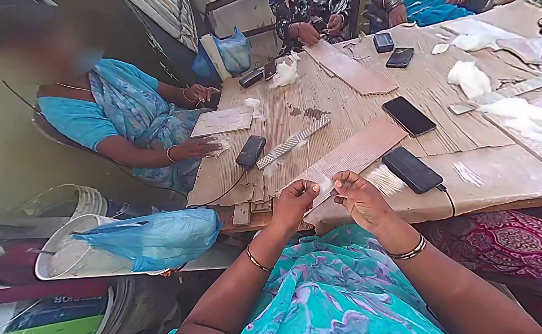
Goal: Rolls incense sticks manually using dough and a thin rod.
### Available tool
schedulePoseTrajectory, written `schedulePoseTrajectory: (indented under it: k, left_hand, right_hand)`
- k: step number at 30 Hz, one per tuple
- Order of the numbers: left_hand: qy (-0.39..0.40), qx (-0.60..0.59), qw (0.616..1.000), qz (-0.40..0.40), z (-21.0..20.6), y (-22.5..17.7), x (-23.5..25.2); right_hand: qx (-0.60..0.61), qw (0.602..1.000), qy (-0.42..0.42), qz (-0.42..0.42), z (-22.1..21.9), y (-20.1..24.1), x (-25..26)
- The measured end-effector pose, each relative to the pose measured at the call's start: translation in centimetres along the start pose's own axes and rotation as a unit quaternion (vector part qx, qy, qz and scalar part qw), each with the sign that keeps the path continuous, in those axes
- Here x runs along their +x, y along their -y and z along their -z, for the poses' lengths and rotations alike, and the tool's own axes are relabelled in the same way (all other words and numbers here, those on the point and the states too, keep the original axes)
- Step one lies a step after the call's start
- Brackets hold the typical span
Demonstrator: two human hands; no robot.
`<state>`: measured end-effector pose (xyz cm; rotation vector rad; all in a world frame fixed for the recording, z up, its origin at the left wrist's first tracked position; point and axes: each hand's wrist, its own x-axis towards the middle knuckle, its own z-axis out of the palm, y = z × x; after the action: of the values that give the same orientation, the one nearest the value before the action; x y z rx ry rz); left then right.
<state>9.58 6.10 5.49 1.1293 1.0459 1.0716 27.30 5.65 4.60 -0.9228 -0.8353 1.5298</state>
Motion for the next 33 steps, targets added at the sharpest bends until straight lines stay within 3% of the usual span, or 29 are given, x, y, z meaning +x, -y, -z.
schedulePoseTrajectory:
  k: [3, 9, 14, 22, 27, 30, 33]
  left_hand:
    - [0.019, 0.016, 0.999, 0.02, 0.1, 0.5, 0.3]
    - [-0.015, 0.009, 1.0, 0.02, 1.0, 1.1, 0.8]
    - [-0.022, -0.006, 0.999, 0.037, 1.9, 1.8, 1.1]
    - [-0.106, -0.029, 0.994, 0.029, 4.1, 2.6, 2.5]
    - [-0.163, -0.074, 0.983, 0.029, 6.1, 2.9, 3.3]
    - [-0.188, -0.1, 0.977, 0.02, 6.9, 3.0, 3.4]
    - [-0.199, -0.111, 0.974, 0.014, 7.5, 2.9, 3.2]
  right_hand:
    - [-0.056, 0.997, 0.057, 0.005, 0.7, -0.4, 0.4]
    - [-0.066, 0.997, -0.03, 0.019, 0.4, -1.6, 1.4]
    - [-0.076, 0.997, 0.016, -0.003, 0.1, -2.3, 1.8]
    - [-0.093, 0.986, -0.128, 0.043, -1.1, -3.1, 4.4]
    - [-0.171, 0.978, -0.119, 0.016, -2.4, -2.9, 9.1]
    - [-0.324, 0.944, -0.047, 0.034, -4.0, -4.2, 13.2]
    - [-0.497, 0.864, 0.017, 0.08, -5.8, -5.4, 17.5]
